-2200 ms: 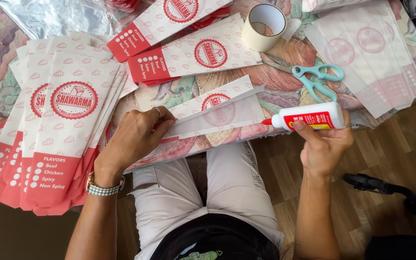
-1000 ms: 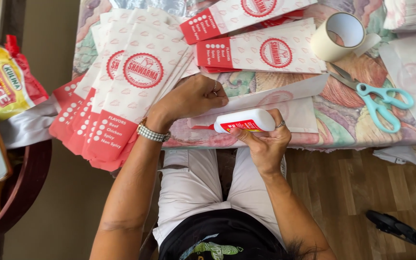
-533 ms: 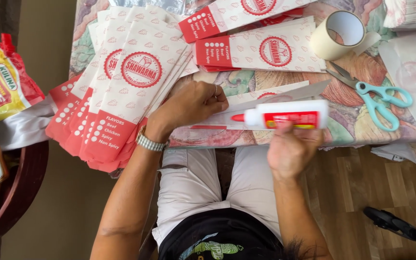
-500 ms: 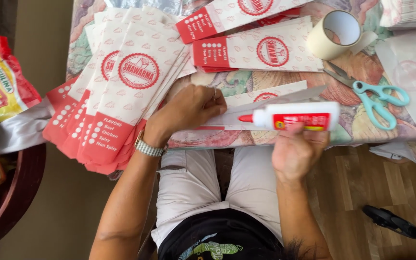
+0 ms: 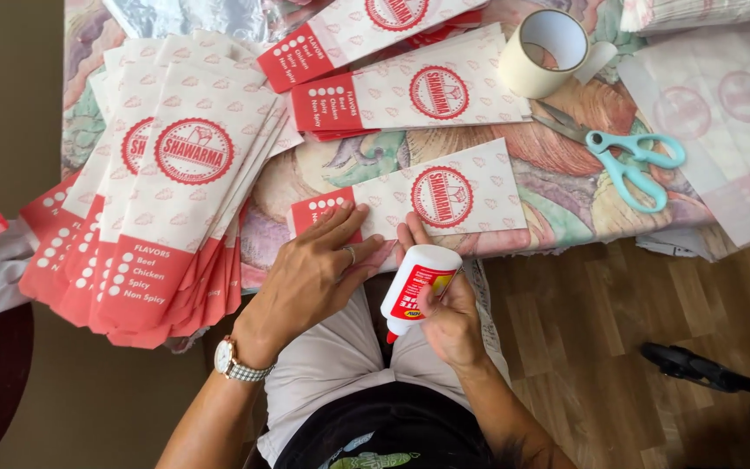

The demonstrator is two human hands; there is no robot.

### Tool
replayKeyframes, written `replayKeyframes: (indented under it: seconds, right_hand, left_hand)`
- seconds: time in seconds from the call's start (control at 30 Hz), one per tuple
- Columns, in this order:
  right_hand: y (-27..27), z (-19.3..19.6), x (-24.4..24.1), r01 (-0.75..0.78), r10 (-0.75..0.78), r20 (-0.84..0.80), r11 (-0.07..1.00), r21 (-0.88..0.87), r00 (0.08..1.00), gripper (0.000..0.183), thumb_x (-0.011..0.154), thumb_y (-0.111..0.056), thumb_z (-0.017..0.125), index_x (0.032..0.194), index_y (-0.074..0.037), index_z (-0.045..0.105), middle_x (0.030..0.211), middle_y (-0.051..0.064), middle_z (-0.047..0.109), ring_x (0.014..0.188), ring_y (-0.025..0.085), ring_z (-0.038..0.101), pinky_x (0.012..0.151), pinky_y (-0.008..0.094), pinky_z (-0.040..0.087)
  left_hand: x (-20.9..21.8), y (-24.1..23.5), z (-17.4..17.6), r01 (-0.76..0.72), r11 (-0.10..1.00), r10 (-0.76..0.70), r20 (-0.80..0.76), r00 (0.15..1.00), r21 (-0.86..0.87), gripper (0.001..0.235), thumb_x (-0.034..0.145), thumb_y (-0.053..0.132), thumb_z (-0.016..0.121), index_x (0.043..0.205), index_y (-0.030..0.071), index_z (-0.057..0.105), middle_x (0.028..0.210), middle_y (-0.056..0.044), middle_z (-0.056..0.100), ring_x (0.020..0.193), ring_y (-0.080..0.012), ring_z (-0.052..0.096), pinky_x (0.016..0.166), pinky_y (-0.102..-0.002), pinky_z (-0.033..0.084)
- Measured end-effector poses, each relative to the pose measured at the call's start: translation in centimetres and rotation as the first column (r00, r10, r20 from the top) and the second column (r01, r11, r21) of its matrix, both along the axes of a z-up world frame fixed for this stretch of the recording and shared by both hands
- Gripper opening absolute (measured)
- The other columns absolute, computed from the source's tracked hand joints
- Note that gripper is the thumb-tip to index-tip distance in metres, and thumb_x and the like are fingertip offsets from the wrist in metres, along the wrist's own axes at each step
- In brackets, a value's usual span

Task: Applying glue to paper bag templates and pressing them together to assemble finished bags.

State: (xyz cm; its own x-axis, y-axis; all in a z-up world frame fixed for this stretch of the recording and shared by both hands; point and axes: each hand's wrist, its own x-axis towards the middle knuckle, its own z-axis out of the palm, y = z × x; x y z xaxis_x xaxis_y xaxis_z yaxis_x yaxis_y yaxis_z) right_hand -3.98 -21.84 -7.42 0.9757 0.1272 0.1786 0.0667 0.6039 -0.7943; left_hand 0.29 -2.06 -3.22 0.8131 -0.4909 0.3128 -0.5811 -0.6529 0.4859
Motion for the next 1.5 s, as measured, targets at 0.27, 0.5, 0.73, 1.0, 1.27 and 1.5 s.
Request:
replayKeyframes:
  seconds: [0.27, 0.5, 0.73, 1.0, 1.27, 1.5]
  right_hand:
    - [-9.3, -2.1, 0.4, 0.287, -0.293, -0.037, 0.950, -0.119, 0.955, 0.055, 0.100, -0.028, 0.057, 0.149, -0.013, 0.039, 0.171, 0.018, 0.023, 0.157, 0.032, 0.026, 0.130, 0.044, 0.025]
    - [-8.5, -0.9, 0.7, 0.241, -0.244, -0.061, 0.969, -0.063, 0.968, 0.058, 0.095, -0.025, 0.062, 0.146, -0.007, 0.041, 0.170, 0.024, 0.024, 0.157, 0.037, 0.027, 0.128, 0.045, 0.027]
    - [-10.9, -0.3, 1.2, 0.260, -0.278, -0.122, 0.954, -0.147, 0.953, 0.052, 0.097, -0.023, 0.055, 0.143, -0.004, 0.040, 0.167, 0.024, 0.032, 0.156, 0.038, 0.032, 0.128, 0.048, 0.030]
    - [-15.7, 2.8, 4.1, 0.393, -0.483, -0.184, 0.839, -0.376, 0.856, 0.060, 0.092, -0.015, 0.061, 0.148, 0.000, 0.047, 0.137, 0.028, 0.059, 0.123, 0.042, 0.062, 0.092, 0.062, 0.061]
    - [-18.8, 4.7, 11.2, 0.278, -0.415, 0.354, -0.235, -0.932, 0.838, 0.047, 0.078, -0.038, 0.093, 0.102, -0.008, 0.066, 0.094, 0.009, 0.076, 0.088, 0.027, 0.068, 0.085, 0.043, 0.046]
    - [-13.5, 4.9, 15.3, 0.793, 0.095, 0.788, -0.023, -0.609, 0.608, 0.016, 0.096, 0.009, 0.077, 0.111, 0.005, 0.077, 0.114, 0.019, 0.070, 0.110, 0.035, 0.062, 0.097, 0.046, 0.051]
  left_hand:
    - [-0.4, -0.1, -1.6, -0.041, 0.994, 0.050, 0.084, 0.995, -0.104, 0.030, 0.094, 0.024, 0.073, 0.122, 0.015, 0.076, 0.143, -0.018, 0.062, 0.138, -0.0358, 0.052, 0.117, -0.046, 0.040]
    - [-1.0, 0.5, -1.6, 0.012, 0.997, -0.008, 0.052, 0.999, -0.082, 0.035, 0.101, 0.024, 0.063, 0.134, 0.013, 0.068, 0.148, -0.012, 0.060, 0.143, -0.0347, 0.045, 0.121, -0.048, 0.033]
    - [-3.4, 3.9, -1.9, -0.111, 0.991, 0.108, 0.046, 0.993, 0.069, 0.040, 0.103, 0.025, 0.056, 0.141, 0.013, 0.061, 0.154, -0.006, 0.054, 0.146, -0.0301, 0.042, 0.122, -0.052, 0.024]
    - [-3.9, 1.1, -1.1, -0.284, 0.954, 0.301, 0.283, 0.911, -0.099, 0.035, 0.091, 0.020, 0.080, 0.113, -0.003, 0.065, 0.128, -0.025, 0.066, 0.127, -0.0434, 0.060, 0.109, -0.052, 0.051]
    - [-1.9, -4.4, -2.9, -0.157, 0.974, 0.105, 0.286, 0.952, 0.166, 0.047, 0.091, -0.003, 0.058, 0.137, 0.003, 0.052, 0.095, -0.009, 0.063, 0.096, -0.0286, 0.059, 0.066, -0.039, 0.047]
    - [-2.4, 3.0, 3.8, -0.507, 0.787, 0.455, -0.224, 0.862, -0.352, 0.023, 0.096, 0.016, 0.065, 0.118, 0.016, 0.064, 0.087, 0.007, 0.073, 0.067, -0.0093, 0.067, 0.064, -0.028, 0.054]
